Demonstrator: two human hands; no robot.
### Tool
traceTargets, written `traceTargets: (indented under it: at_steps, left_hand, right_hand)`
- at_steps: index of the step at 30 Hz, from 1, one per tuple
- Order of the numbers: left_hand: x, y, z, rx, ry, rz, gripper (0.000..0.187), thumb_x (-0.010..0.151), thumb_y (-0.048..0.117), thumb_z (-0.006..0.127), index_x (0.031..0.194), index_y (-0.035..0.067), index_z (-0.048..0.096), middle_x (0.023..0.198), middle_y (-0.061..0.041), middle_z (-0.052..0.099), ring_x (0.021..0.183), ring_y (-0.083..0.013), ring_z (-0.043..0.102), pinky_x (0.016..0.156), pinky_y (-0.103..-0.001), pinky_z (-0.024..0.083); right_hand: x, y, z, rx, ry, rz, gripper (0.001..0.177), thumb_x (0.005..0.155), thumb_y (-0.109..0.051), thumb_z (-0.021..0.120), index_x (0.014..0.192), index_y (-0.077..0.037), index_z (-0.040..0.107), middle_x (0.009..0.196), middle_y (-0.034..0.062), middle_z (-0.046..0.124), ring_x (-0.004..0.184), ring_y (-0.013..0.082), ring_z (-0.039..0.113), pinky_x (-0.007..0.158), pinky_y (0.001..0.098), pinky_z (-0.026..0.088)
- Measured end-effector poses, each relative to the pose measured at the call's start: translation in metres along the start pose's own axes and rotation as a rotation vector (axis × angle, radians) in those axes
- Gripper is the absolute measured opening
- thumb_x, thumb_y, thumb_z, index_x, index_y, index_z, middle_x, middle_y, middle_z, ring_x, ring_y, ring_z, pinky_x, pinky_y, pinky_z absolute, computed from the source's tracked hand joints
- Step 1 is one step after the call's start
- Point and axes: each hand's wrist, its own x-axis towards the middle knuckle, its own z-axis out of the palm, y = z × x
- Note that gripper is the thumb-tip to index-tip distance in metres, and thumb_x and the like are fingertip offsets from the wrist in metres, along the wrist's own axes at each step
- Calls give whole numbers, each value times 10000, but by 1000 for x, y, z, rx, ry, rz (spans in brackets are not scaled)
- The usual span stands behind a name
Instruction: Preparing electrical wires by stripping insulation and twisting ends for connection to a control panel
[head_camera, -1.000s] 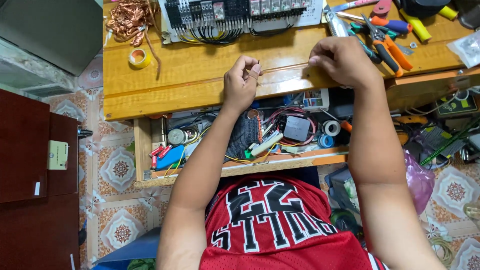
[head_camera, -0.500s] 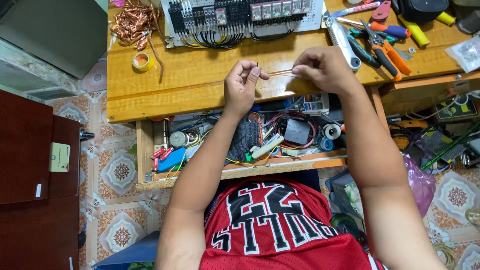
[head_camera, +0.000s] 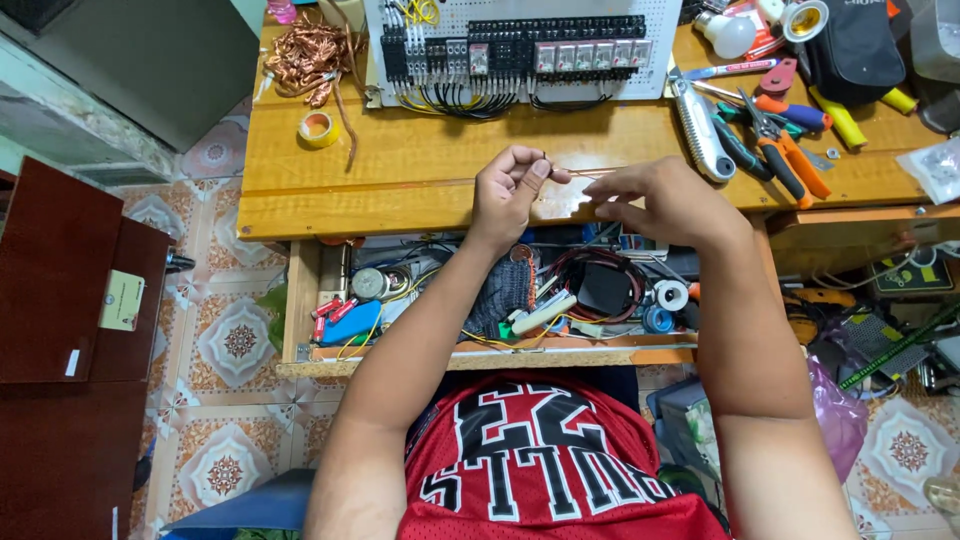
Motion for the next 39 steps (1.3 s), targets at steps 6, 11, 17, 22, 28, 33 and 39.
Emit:
traceTargets:
  at_steps: [6,11,17,22,28,33,39]
  left_hand:
    - [-7,9,9,-55,-63,18,71,1030,128,649,1071,72,659,875,-98,776,668,35,526,620,-100,386]
    - [-10,7,12,-68,-100,37,78,1038,121,652,1080,57,667,934,-114,779,812,-40,660,763,-158,498]
    - [-5,-4,11,-65,-65,55,81,1040,132,647,1091,72,667,935,-97,776,740,-26,619,694,-145,460]
    - [1,3,5,-13,-94,-15,128,1046,183,596,1064,56,587,1007,-166,765,981,-229,746,904,-310,561]
    - [4,-3,1,-72,-39,-73,124,1053,199,584,1047,76,595,1009,-195,784,489,-20,284,421,-196,245]
    - [6,-4,2,-65,-7,-90,139,1038,223,602,1041,84,598,993,-197,786,475,-15,278,404,-185,229]
    - [5,-3,3,-51,-7,-88,133,1033,224,609,1045,93,594,971,-179,792,450,-10,280,401,-184,217]
  right_hand:
    - [-10,27,-7,318,239,10,241,938,71,733,1165,-3,771,817,172,748,450,174,620,477,281,496]
    - [-2,59,-13,252,253,49,188,1042,25,681,1206,-19,760,903,144,740,654,189,630,619,315,499]
    - [2,58,-12,250,59,199,234,1047,-20,624,1234,-66,756,903,149,737,822,224,637,752,377,526]
    - [3,65,-16,255,21,297,228,1052,-54,635,1255,-58,738,1036,56,756,841,107,623,766,253,500]
    - [3,67,-14,228,-14,333,183,999,-109,722,1172,-93,778,1033,32,768,925,98,645,817,254,505]
    - [6,61,-14,150,-69,293,144,957,-152,754,1082,-109,810,1025,51,796,959,144,704,875,293,509]
    - [9,39,-14,194,-103,290,121,916,-162,777,1000,-81,810,973,58,810,926,142,747,878,280,550]
